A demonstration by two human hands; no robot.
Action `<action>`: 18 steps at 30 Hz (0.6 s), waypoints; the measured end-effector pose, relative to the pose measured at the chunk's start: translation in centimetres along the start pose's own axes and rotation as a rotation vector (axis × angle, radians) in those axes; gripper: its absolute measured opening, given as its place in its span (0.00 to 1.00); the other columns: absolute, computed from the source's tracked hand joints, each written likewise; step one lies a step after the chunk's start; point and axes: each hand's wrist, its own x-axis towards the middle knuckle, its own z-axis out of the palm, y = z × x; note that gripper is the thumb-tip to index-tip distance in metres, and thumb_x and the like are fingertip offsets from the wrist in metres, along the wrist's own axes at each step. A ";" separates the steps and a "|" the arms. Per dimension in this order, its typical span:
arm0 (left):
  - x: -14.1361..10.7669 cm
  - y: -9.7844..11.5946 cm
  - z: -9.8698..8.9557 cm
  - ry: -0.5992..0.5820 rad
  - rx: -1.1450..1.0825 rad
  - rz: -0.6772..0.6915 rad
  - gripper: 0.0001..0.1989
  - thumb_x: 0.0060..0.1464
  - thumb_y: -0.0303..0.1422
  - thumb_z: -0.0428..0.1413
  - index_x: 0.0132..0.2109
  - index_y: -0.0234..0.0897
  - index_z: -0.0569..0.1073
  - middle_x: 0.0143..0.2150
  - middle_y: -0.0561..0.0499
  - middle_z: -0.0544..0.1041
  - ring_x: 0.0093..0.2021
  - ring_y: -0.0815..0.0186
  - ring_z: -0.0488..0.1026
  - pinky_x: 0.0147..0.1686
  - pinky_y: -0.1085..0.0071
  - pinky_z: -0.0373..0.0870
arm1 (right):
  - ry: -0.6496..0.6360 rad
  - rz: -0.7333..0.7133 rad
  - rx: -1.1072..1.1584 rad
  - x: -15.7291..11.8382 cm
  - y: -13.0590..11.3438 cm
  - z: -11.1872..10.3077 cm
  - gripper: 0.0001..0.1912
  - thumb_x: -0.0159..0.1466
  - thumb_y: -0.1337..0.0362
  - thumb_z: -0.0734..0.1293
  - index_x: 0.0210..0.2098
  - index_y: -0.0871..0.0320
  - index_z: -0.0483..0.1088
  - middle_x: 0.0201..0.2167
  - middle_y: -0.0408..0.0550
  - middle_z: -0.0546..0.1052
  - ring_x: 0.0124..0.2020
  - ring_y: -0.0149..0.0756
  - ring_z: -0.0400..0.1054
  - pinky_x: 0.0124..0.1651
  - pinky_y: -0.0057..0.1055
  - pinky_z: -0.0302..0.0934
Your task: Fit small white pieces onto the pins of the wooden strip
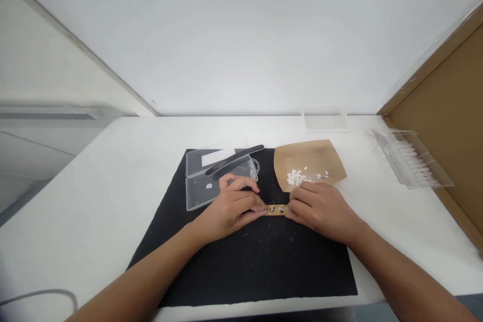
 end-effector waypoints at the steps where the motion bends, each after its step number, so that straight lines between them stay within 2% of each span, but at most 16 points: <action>1: 0.0 0.0 0.0 -0.001 -0.002 -0.005 0.06 0.68 0.33 0.61 0.40 0.40 0.79 0.37 0.52 0.85 0.51 0.59 0.75 0.61 0.56 0.55 | 0.004 0.003 0.008 0.0 -0.1 0.1 0.09 0.74 0.62 0.68 0.37 0.57 0.72 0.35 0.45 0.79 0.36 0.34 0.70 0.39 0.33 0.60; 5: 0.1 0.0 0.0 -0.019 -0.001 -0.021 0.06 0.69 0.34 0.60 0.41 0.40 0.80 0.37 0.52 0.84 0.50 0.60 0.75 0.60 0.57 0.56 | 0.016 0.019 0.037 0.1 -0.3 0.3 0.08 0.75 0.64 0.66 0.37 0.57 0.71 0.37 0.45 0.80 0.37 0.34 0.72 0.39 0.32 0.60; 10: 0.1 0.0 0.0 -0.018 0.028 -0.033 0.07 0.69 0.35 0.60 0.42 0.40 0.81 0.38 0.50 0.83 0.49 0.61 0.76 0.60 0.56 0.55 | -0.024 0.048 0.042 0.0 -0.2 0.4 0.12 0.76 0.63 0.64 0.34 0.56 0.70 0.30 0.43 0.77 0.31 0.33 0.68 0.35 0.32 0.56; 13: 0.1 0.0 0.0 -0.019 0.036 -0.019 0.07 0.69 0.34 0.60 0.40 0.41 0.81 0.36 0.52 0.83 0.48 0.61 0.75 0.60 0.57 0.54 | -0.038 0.063 0.070 -0.1 -0.1 0.4 0.13 0.76 0.61 0.64 0.35 0.56 0.71 0.29 0.43 0.76 0.31 0.33 0.67 0.34 0.32 0.56; 18: 0.1 0.0 -0.1 -0.032 0.036 0.006 0.07 0.69 0.34 0.60 0.40 0.41 0.80 0.37 0.53 0.85 0.50 0.59 0.74 0.59 0.56 0.53 | -0.046 0.066 0.083 -0.1 -0.2 0.4 0.09 0.76 0.61 0.65 0.44 0.55 0.76 0.32 0.44 0.79 0.35 0.34 0.71 0.38 0.31 0.59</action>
